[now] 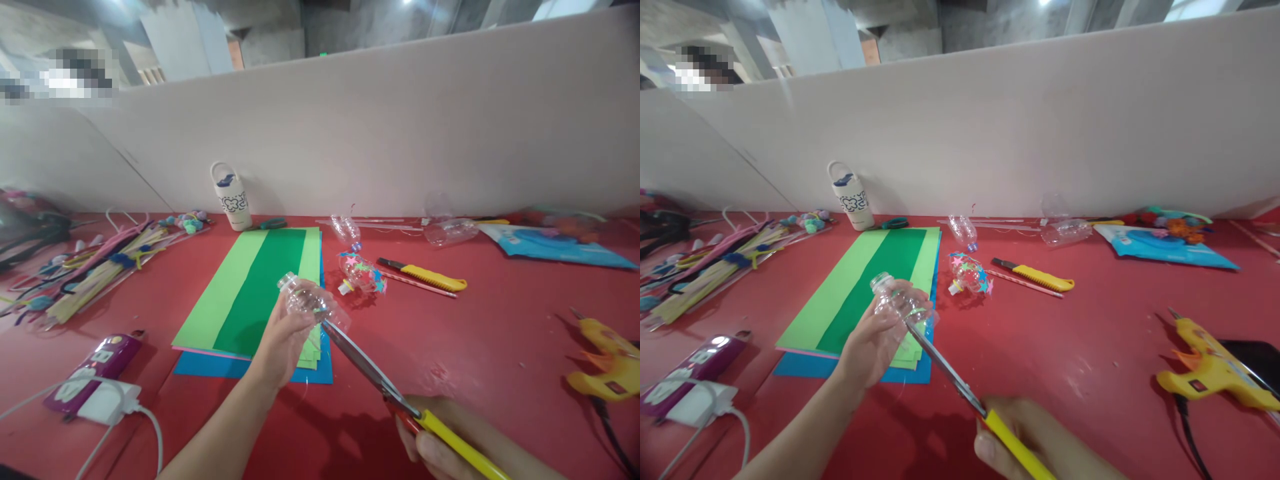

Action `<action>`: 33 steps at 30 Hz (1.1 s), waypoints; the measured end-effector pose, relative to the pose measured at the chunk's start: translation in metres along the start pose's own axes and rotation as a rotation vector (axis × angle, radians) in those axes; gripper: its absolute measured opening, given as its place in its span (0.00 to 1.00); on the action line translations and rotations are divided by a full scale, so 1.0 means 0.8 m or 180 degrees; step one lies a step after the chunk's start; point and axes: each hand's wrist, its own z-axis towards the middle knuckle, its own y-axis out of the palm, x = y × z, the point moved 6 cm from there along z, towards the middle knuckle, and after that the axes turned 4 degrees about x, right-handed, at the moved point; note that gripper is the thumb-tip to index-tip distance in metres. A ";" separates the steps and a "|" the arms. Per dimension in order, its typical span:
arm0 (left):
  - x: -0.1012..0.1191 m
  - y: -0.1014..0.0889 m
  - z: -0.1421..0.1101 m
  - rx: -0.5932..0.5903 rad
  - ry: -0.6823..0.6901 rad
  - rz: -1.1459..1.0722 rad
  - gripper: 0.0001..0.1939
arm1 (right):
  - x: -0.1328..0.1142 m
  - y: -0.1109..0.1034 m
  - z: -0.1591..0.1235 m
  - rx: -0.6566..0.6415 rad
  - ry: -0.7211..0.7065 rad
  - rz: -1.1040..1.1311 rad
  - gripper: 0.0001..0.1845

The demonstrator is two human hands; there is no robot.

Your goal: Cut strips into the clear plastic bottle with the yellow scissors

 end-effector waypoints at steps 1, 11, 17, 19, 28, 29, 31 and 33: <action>0.000 0.000 0.000 0.0005 0.0004 -0.0005 0.15 | -0.003 0.001 0.000 -0.0040 -0.0006 -0.0011 0.14; -0.001 -0.001 -0.001 -0.0053 0.0020 -0.0034 0.16 | -0.009 0.002 0.000 0.0069 -0.0074 -0.0037 0.14; 0.001 0.000 -0.001 -0.0025 0.0046 -0.0011 0.16 | -0.003 -0.001 -0.003 0.0227 -0.0150 -0.0062 0.15; 0.001 0.000 0.000 0.0026 0.0030 -0.0021 0.17 | -0.007 0.001 -0.003 0.0216 -0.0221 -0.0080 0.14; 0.000 -0.002 -0.001 0.0018 0.0001 -0.0059 0.23 | -0.033 0.004 0.011 0.0312 -0.0628 -0.0199 0.35; 0.000 -0.002 -0.001 -0.0009 0.0000 -0.0107 0.24 | -0.034 0.005 0.012 0.0344 -0.0645 -0.0191 0.37; 0.001 -0.001 -0.002 -0.0076 -0.0008 -0.0228 0.27 | -0.036 0.005 0.012 0.0401 -0.0663 -0.0174 0.37; 0.002 0.000 -0.002 -0.0110 -0.0040 -0.0326 0.26 | -0.036 0.006 0.011 0.0470 -0.0682 -0.0156 0.37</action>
